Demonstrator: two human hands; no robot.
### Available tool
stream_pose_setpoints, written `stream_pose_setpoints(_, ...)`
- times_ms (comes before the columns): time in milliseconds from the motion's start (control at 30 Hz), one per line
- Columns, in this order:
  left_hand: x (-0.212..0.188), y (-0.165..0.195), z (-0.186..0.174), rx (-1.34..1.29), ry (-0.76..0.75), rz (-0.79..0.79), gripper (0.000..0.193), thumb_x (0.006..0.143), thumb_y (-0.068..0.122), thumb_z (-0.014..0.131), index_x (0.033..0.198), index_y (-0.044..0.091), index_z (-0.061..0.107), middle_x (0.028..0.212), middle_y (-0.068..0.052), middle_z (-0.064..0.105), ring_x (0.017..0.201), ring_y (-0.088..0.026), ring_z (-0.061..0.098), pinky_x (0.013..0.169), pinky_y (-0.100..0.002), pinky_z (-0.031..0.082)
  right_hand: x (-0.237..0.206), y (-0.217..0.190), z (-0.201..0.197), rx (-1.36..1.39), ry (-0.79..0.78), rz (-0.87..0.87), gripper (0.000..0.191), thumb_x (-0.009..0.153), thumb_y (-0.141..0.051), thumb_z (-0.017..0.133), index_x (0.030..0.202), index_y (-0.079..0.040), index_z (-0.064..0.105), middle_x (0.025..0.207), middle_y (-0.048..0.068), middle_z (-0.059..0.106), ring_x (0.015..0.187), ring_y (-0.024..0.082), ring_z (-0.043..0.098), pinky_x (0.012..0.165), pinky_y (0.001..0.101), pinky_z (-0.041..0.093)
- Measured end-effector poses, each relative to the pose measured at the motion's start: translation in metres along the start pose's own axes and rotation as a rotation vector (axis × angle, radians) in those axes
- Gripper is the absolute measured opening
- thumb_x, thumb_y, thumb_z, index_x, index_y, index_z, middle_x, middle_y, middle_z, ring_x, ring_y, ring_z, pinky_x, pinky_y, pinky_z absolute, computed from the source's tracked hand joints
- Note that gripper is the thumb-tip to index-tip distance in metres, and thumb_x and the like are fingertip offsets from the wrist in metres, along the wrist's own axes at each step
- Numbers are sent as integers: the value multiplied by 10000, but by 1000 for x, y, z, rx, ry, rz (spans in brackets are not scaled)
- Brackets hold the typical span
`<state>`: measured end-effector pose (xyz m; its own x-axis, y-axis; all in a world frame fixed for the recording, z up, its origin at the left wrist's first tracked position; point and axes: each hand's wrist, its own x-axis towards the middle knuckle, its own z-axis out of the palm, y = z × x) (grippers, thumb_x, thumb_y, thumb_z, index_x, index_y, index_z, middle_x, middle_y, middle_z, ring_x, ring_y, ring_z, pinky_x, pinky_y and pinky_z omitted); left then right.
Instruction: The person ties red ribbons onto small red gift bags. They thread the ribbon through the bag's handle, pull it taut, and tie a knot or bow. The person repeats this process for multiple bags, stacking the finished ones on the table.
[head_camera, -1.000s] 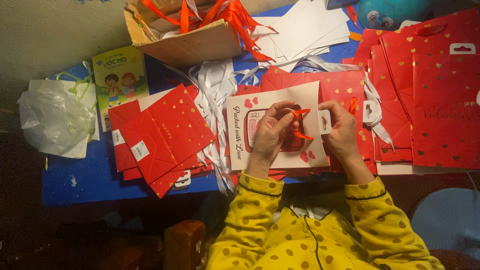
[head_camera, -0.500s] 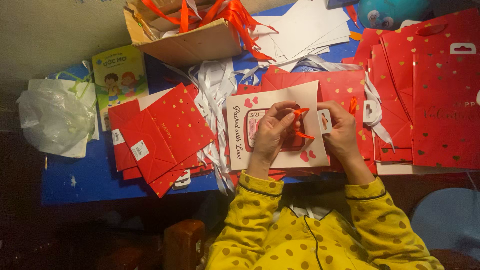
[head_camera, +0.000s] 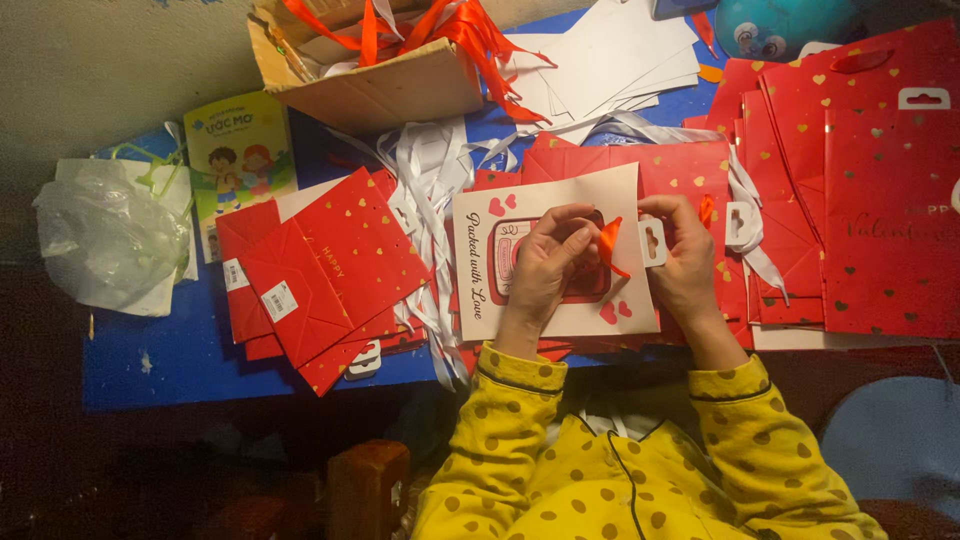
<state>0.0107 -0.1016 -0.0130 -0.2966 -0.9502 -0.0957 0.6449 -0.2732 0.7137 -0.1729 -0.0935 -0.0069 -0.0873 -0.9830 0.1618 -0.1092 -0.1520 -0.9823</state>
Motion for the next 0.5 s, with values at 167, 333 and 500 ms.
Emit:
stream_pose_setpoints(167,0,0,0,-2,1,-6,296,1037,89,665,1327,50,618,1067,-19,694,904,-86,666,796,-244,547,1,-9,-1,-84,-44,-85,220,997,-41,631,1213,0,630,1086,34,687,1033,99,651,911,260,523)
stream_pose_setpoints(333,-1,1,1,5,23,-14,300,1031,87,667,1326,47,620,1061,-20,697,908,-80,667,813,-243,557,-1,-5,-2,-101,-38,-22,131,1026,-84,628,1137,-16,636,978,13,677,919,73,633,817,238,518)
stream_pose_setpoints(500,2,3,4,41,15,13,305,1029,87,669,1326,39,620,1061,-34,706,911,-92,678,842,-238,565,3,7,-4,156,51,45,64,1104,-116,562,1131,-58,561,911,-28,604,795,31,574,695,209,480)
